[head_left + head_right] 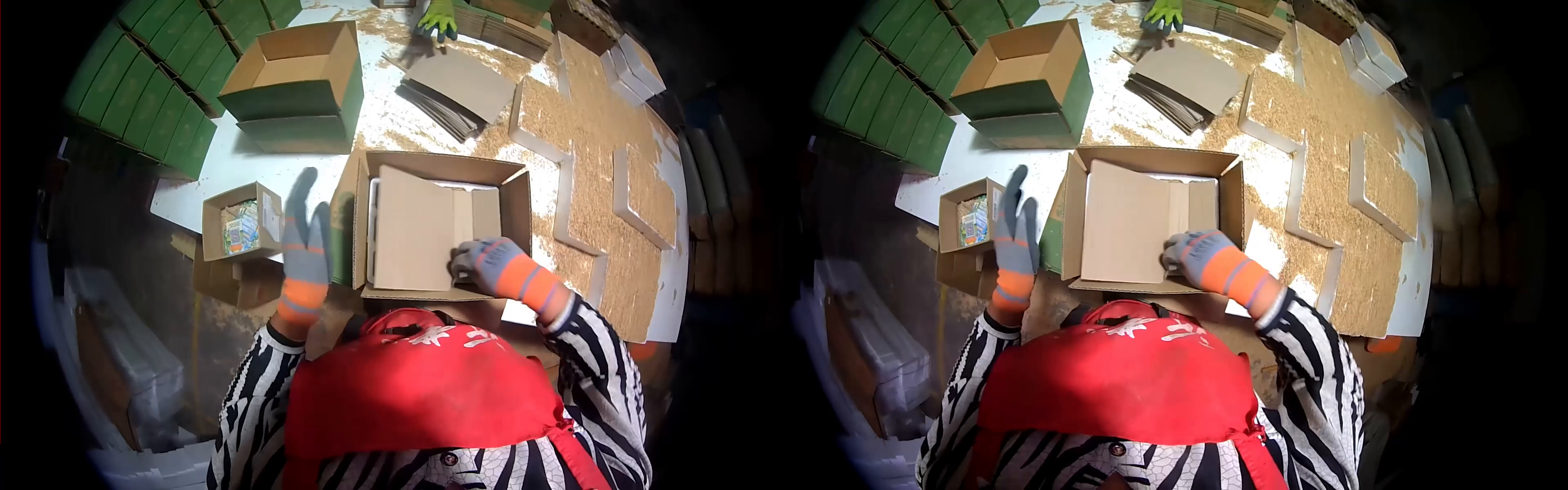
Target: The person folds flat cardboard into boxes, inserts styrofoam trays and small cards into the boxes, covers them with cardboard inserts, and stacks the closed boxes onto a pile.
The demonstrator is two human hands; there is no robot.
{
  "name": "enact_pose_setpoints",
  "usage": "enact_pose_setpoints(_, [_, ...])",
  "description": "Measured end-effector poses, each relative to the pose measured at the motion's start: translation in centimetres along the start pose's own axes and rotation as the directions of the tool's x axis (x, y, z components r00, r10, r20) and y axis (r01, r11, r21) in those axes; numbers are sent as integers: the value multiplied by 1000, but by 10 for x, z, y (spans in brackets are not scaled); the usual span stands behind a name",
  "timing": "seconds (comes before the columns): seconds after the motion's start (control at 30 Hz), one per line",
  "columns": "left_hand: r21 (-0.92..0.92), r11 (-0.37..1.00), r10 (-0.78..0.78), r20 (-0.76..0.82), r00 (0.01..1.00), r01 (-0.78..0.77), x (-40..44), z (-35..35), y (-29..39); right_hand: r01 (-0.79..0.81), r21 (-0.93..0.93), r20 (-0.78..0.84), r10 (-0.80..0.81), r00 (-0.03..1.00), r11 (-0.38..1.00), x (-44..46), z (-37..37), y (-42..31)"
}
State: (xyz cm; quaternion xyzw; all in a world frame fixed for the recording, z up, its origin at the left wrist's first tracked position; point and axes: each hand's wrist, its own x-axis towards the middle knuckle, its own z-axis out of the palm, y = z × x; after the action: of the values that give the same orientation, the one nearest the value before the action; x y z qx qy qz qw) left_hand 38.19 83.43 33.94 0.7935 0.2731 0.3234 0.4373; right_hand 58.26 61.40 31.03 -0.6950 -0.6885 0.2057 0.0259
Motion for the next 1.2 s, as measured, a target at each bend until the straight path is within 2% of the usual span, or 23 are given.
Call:
enact_pose_setpoints(0.03, [27,999,-21,42,999,20,-1,7,-11,-87,44,188,78,979,995,10,-13,-9])
enact_pose_setpoints(0.07, [55,998,-42,85,996,37,-3,14,-23,-114,38,157,107,982,993,8,-21,-12])
enact_pose_setpoints(0.13, [145,969,153,272,950,-198,-3,15,-48,-159,22,99,157,983,987,1,-35,-15])
enact_pose_setpoints(0.2, [-122,990,-36,291,956,74,-5,18,-44,-86,296,-353,193,915,951,-28,-67,-11])
enact_pose_setpoints(0.23, [-48,998,49,326,944,-36,-1,9,-29,-94,490,-428,333,841,867,-42,-80,-4])
enact_pose_setpoints(0.27, [27,989,128,370,920,-148,2,3,-17,-167,746,-310,558,769,645,-56,-84,12])
enact_pose_setpoints(0.33, [-197,969,-56,415,908,149,-6,21,-44,-16,926,-267,684,679,378,-69,-60,56])
enact_pose_setpoints(0.37, [-207,924,-198,459,866,322,-22,43,-105,25,950,-229,639,734,311,-65,-35,72])
enact_pose_setpoints(0.43, [35,804,-572,315,757,593,-21,70,-70,32,987,-116,554,824,158,-48,31,97])
enact_pose_setpoints(0.5, [124,811,-576,343,742,572,-16,75,-86,-284,924,64,630,774,256,-14,39,62])
enact_pose_setpoints(0.53, [169,809,-583,362,728,564,-18,78,-99,-316,820,-150,712,686,476,-3,88,78])
enact_pose_setpoints(0.57, [274,786,-615,265,743,554,-28,82,-115,-257,873,-134,712,690,414,-5,94,78])
enact_pose_setpoints(0.67, [-196,812,-450,390,803,550,-16,74,-47,-166,970,-2,686,728,179,-18,53,66])
enact_pose_setpoints(0.7, [-264,845,-361,362,859,466,-8,73,-27,-56,993,-29,677,735,102,-24,64,72])
enact_pose_setpoints(0.8, [-151,937,-265,286,921,316,14,62,2,219,973,-110,680,725,-75,-25,29,62])
enact_pose_setpoints(0.87, [-421,763,-252,505,825,490,55,31,-4,350,828,-13,609,793,-438,-11,24,70])
enact_pose_setpoints(0.9, [-634,675,-107,423,900,378,67,23,-7,384,686,-15,515,857,-618,5,16,69])
enact_pose_setpoints(0.93, [-491,862,5,252,968,124,88,13,-16,431,662,-73,520,851,-613,25,-1,64])
enact_pose_setpoints(1.0, [-237,965,75,-150,986,-109,135,-9,-64,513,604,-170,530,830,-610,64,-39,53])
enact_pose_setpoints(1.03, [-652,712,-33,-403,914,-262,159,-13,-124,574,635,-262,554,790,-517,84,-53,57])
enact_pose_setpoints(1.07, [-638,706,-132,-545,828,-308,184,-36,-150,620,657,-333,574,748,-428,106,-64,62])
enact_pose_setpoints(1.13, [-608,776,-252,-540,803,-165,222,-89,-200,664,642,-307,665,681,-383,154,-75,83])
enact_pose_setpoints(1.2, [-714,700,-213,-218,952,-6,243,-123,-235,638,637,-250,667,701,-432,199,-82,97])
